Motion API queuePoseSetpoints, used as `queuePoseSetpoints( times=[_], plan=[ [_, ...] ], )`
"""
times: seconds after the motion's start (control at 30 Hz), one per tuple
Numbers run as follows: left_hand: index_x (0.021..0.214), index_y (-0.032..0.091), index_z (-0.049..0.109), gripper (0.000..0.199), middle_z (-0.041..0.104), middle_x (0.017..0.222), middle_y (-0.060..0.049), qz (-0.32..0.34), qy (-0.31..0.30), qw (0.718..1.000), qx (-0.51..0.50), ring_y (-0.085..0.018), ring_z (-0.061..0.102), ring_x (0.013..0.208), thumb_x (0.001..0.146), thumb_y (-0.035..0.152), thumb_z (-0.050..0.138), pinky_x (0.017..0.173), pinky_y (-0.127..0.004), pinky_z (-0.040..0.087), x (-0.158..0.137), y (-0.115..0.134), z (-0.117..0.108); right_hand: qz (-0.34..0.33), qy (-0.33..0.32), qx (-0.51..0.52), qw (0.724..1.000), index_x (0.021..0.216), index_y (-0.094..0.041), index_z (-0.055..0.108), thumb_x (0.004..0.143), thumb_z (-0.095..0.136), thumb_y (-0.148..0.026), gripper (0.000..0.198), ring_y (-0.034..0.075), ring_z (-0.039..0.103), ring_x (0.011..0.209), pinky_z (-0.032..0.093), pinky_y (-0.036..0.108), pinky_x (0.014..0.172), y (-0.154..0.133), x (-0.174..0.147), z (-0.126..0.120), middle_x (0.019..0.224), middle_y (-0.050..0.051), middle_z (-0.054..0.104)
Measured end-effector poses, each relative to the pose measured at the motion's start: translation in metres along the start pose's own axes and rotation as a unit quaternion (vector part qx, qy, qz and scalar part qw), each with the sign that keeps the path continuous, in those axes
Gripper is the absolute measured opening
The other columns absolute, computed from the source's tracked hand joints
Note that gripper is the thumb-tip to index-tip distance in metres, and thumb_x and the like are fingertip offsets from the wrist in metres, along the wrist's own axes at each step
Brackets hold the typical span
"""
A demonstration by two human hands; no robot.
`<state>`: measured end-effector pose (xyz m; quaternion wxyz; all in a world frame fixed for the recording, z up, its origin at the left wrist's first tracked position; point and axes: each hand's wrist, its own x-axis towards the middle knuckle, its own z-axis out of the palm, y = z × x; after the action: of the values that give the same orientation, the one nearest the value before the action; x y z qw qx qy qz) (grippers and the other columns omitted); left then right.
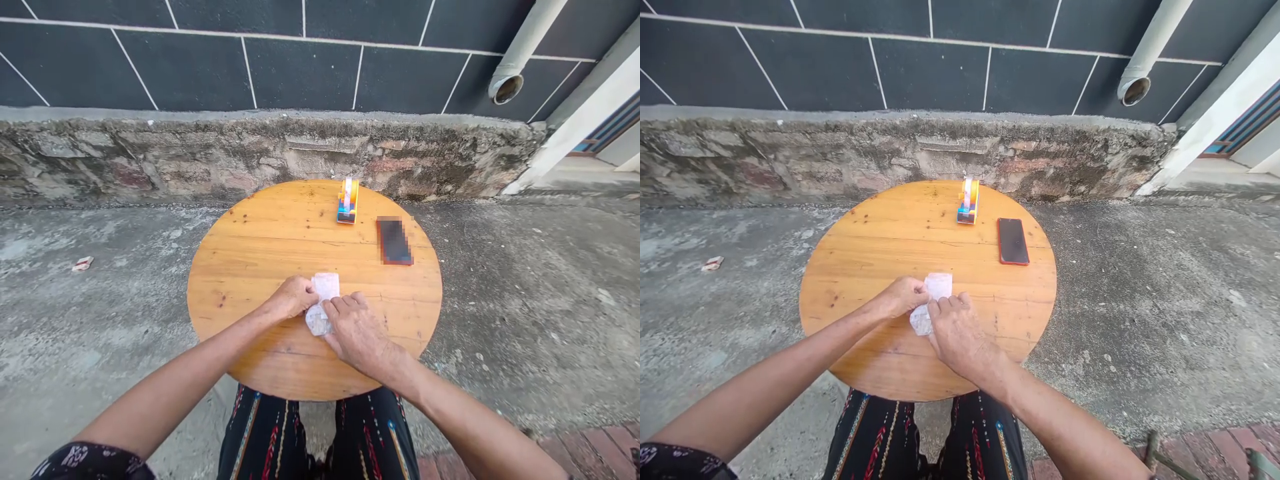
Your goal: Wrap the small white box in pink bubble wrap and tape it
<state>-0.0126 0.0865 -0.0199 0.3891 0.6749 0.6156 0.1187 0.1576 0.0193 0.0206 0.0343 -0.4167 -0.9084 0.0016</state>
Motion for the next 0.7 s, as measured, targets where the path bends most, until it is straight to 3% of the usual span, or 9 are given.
queuePoseSetpoints(
  times=[0.2, 0.37, 0.57, 0.7],
  plan=[
    [0.052, 0.018, 0.053, 0.015, 0.049, 0.039, 0.003, -0.032, -0.042, 0.998, 0.04, -0.013, 0.05, 0.041, 0.065, 0.025, 0.054, 0.044, -0.022, 0.033, -0.002, 0.015, -0.01, -0.002, -0.024, 0.048, 0.999, 0.104, -0.013, 0.057, 0.082, 0.061, -0.028, 0.026, 0.027, 0.057, 0.094, 0.035, 0.039, 0.086, 0.009, 0.004, -0.002, 0.098, 0.011, 0.063],
    [0.041, 0.02, 0.05, 0.025, 0.043, 0.038, 0.002, -0.022, -0.014, 0.994, 0.111, -0.014, 0.05, 0.049, 0.059, 0.031, 0.065, 0.048, -0.024, 0.029, 0.001, 0.017, -0.019, 0.0, -0.052, 0.079, 0.996, 0.111, -0.015, 0.058, 0.076, 0.068, -0.033, 0.04, 0.026, 0.057, 0.098, 0.037, 0.038, 0.087, 0.016, 0.01, -0.007, 0.108, 0.011, 0.061],
    [0.042, 0.02, 0.049, 0.032, 0.044, 0.044, 0.0, -0.007, 0.0, 0.99, 0.141, -0.017, 0.051, 0.054, 0.061, 0.039, 0.066, 0.052, -0.026, 0.028, -0.001, 0.015, -0.025, -0.025, -0.104, 0.101, 0.989, 0.098, -0.017, 0.061, 0.075, 0.068, -0.031, 0.028, 0.024, 0.06, 0.089, 0.038, 0.035, 0.081, 0.024, 0.026, -0.022, 0.098, 0.008, 0.067],
    [0.045, 0.02, 0.051, 0.03, 0.047, 0.045, -0.001, 0.002, -0.014, 0.991, 0.132, -0.017, 0.05, 0.052, 0.064, 0.038, 0.065, 0.052, -0.027, 0.028, 0.0, 0.014, -0.027, -0.035, -0.178, 0.139, 0.973, 0.088, -0.018, 0.064, 0.073, 0.071, -0.034, 0.023, 0.02, 0.06, 0.078, 0.038, 0.028, 0.069, 0.034, 0.048, -0.036, 0.087, 0.004, 0.068]
  ],
)
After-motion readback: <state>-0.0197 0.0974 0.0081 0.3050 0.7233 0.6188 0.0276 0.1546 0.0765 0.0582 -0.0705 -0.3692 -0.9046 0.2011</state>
